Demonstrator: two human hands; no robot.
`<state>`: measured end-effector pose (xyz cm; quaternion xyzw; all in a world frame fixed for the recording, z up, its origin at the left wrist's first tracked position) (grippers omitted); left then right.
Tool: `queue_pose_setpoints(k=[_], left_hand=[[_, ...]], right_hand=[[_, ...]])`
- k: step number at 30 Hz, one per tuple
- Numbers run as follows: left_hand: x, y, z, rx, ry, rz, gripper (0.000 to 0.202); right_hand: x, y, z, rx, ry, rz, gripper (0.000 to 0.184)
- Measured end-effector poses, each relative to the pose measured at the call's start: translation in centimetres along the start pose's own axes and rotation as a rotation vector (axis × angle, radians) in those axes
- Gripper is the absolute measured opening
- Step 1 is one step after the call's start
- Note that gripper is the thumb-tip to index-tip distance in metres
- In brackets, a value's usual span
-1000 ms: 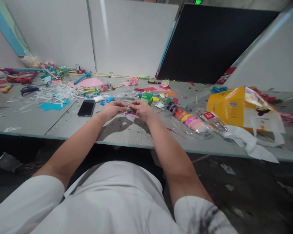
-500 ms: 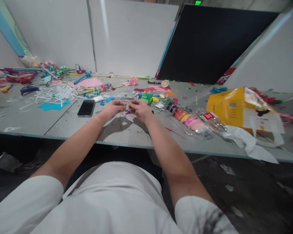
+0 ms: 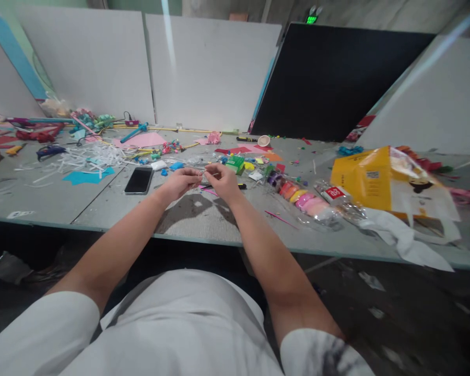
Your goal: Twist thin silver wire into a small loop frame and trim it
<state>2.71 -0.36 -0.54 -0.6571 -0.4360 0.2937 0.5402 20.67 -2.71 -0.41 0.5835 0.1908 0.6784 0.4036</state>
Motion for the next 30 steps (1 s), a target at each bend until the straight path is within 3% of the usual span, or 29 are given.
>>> queue_pose_setpoints(k=[9, 16, 23, 30], left_hand=[[0.0, 0.0, 0.1, 0.031, 0.029, -0.015, 0.027], [0.0, 0.2, 0.1, 0.119, 0.038, -0.063, 0.023], [-0.2, -0.1, 0.0, 0.126, 0.035, -0.078, 0.025], [-0.1, -0.3, -0.3, 0.071, 0.015, -0.069, 0.033]], right_hand=[[0.4, -0.8, -0.1, 0.179, 0.057, -0.129, 0.049], [0.5, -1.3, -0.4, 0.204, 0.048, -0.165, 0.049], [0.4, -1.1, -0.2, 0.126, 0.076, -0.119, 0.043], [0.0, 0.2, 0.6, -0.058, 0.092, 0.043, 0.023]])
Point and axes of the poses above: each hand's wrist, its own x-axis towards the middle knuckle, its own z-axis out of the back of the hand, y = z × x, the point moved 1 cm from there along x, towards the middle knuckle, and after that the axes turned 4 degrees about z, right-handed, at the moved point
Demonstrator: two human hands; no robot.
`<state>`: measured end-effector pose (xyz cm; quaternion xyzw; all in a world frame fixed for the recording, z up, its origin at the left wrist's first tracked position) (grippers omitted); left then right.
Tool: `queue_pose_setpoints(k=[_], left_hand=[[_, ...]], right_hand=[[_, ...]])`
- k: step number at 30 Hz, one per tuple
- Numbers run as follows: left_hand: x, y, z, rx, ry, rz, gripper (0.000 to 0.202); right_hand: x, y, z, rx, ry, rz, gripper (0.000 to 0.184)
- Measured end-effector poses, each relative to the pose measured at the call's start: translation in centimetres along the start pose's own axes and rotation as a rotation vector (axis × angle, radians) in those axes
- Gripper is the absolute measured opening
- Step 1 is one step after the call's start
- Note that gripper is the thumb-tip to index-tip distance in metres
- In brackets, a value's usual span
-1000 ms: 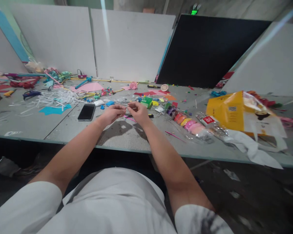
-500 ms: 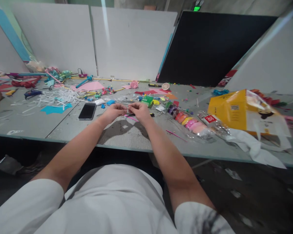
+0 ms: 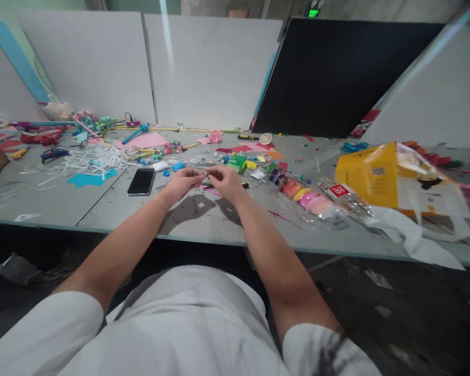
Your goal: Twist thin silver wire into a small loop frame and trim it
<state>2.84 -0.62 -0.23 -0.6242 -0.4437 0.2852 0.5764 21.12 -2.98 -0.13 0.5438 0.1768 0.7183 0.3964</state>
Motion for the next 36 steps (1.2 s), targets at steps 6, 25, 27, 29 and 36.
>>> queue_pose_setpoints(k=[6, 25, 27, 29, 36], left_hand=[[0.1, 0.3, 0.1, -0.04, 0.004, 0.002, 0.035], [-0.5, -0.4, -0.3, 0.232, -0.025, -0.078, 0.025], [-0.4, -0.2, -0.2, 0.26, -0.034, -0.084, 0.028], [-0.2, 0.1, -0.1, 0.285, -0.042, -0.084, 0.031], [0.0, 0.2, -0.1, 0.321, -0.06, -0.093, 0.035]], right_hand=[[-0.3, 0.9, 0.2, -0.231, 0.019, 0.175, 0.019], [-0.3, 1.0, 0.4, -0.504, 0.07, 0.216, 0.016], [-0.3, 1.0, 0.3, -0.499, 0.078, 0.201, 0.015], [-0.3, 1.0, 0.2, -0.506, 0.086, 0.203, 0.015], [-0.3, 1.6, 0.3, -0.551, 0.141, 0.256, 0.019]])
Point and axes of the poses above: each hand's wrist, its own x-axis towards the middle knuckle, its own z-axis out of the back of the hand, y = z × x, the point moved 1 cm from there along x, towards the middle knuckle, and after that the axes turned 4 degrees about z, right-handed, at the moved point
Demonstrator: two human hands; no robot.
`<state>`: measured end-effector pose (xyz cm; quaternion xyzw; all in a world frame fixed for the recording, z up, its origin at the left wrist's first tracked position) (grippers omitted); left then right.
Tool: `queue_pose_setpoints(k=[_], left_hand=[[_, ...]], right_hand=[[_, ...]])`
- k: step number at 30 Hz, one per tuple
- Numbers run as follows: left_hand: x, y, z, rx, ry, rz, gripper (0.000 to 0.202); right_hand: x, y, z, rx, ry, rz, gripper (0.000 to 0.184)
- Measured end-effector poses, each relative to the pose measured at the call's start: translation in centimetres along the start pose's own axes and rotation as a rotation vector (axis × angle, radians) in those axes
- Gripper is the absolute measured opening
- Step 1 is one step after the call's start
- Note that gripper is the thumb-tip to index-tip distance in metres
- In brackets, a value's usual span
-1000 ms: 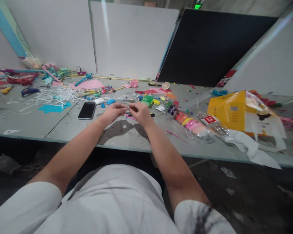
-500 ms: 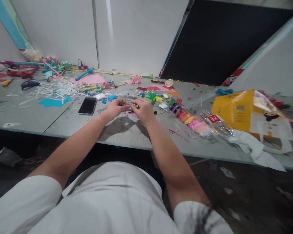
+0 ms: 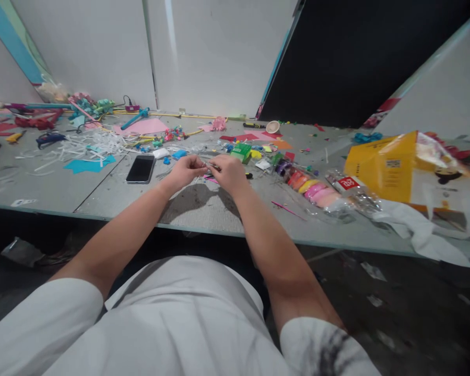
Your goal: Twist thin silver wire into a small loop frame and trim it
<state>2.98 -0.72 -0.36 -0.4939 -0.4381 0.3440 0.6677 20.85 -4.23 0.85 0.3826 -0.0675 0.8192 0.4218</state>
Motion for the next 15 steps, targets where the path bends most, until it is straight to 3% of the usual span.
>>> queue_pose_setpoints(k=[8, 15], left_hand=[[-0.29, -0.45, 0.11, 0.028, 0.014, -0.009, 0.032], [-0.27, -0.51, 0.08, 0.08, 0.001, -0.025, 0.026]], right_hand=[[-0.01, -0.29, 0.18, 0.041, -0.002, 0.002, 0.02], [0.23, -0.72, -0.2, 0.276, -0.061, -0.182, 0.021]])
Point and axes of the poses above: each hand's wrist, its own x-axis towards the middle knuckle, its own z-axis out of the back of the hand, y = z × x, the point moved 1 cm from there along x, towards the middle knuckle, and after that the axes turned 4 degrees about z, right-handed, at the moved point
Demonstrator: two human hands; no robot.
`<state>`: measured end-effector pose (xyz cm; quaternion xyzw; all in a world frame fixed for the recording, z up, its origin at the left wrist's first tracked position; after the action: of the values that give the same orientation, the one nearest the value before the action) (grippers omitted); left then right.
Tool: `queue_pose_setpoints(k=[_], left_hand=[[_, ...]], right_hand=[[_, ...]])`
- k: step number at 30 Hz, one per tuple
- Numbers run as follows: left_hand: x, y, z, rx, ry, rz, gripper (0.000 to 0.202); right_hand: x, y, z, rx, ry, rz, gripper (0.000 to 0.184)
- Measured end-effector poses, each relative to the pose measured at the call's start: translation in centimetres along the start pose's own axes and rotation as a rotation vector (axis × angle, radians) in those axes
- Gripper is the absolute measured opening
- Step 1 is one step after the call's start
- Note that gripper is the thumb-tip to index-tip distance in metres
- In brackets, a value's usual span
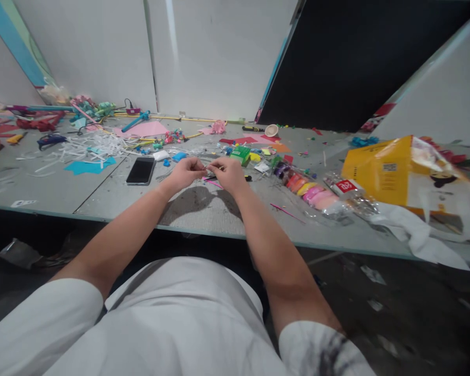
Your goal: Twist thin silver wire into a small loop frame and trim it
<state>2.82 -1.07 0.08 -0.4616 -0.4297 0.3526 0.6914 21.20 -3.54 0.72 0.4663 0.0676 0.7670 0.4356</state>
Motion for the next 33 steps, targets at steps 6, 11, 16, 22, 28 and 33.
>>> queue_pose_setpoints(k=[6, 11, 16, 22, 28, 33], left_hand=[[0.1, 0.3, 0.1, 0.047, -0.064, -0.053, 0.025], [0.2, 0.1, 0.0, 0.081, -0.115, -0.1, 0.025], [-0.3, -0.4, -0.1, 0.102, -0.136, -0.127, 0.027], [-0.5, -0.5, -0.2, 0.096, -0.129, -0.133, 0.027], [-0.4, -0.4, -0.2, 0.08, -0.117, -0.125, 0.023], [-0.3, -0.3, -0.2, 0.067, -0.109, -0.131, 0.026]], right_hand=[[0.0, 0.1, -0.6, 0.069, -0.134, -0.096, 0.022], [0.0, 0.5, -1.3, 0.115, -0.187, -0.145, 0.019], [-0.1, 0.8, -1.4, 0.214, -0.176, -0.198, 0.017], [-0.3, 0.7, -1.6, 0.321, -0.146, -0.246, 0.029], [-0.5, 0.7, -2.2, 0.498, -0.156, -0.308, 0.039], [-0.6, 0.9, -2.2, 0.524, -0.175, -0.302, 0.037]])
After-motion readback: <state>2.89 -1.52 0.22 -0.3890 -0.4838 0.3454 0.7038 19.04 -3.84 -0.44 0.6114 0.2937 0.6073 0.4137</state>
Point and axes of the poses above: each hand's wrist, its own x-axis towards the middle knuckle, its own z-axis out of the back of the hand, y = z × x, the point moved 1 cm from there along x, towards the middle knuckle, and after that the axes turned 4 degrees about z, right-handed, at the moved point
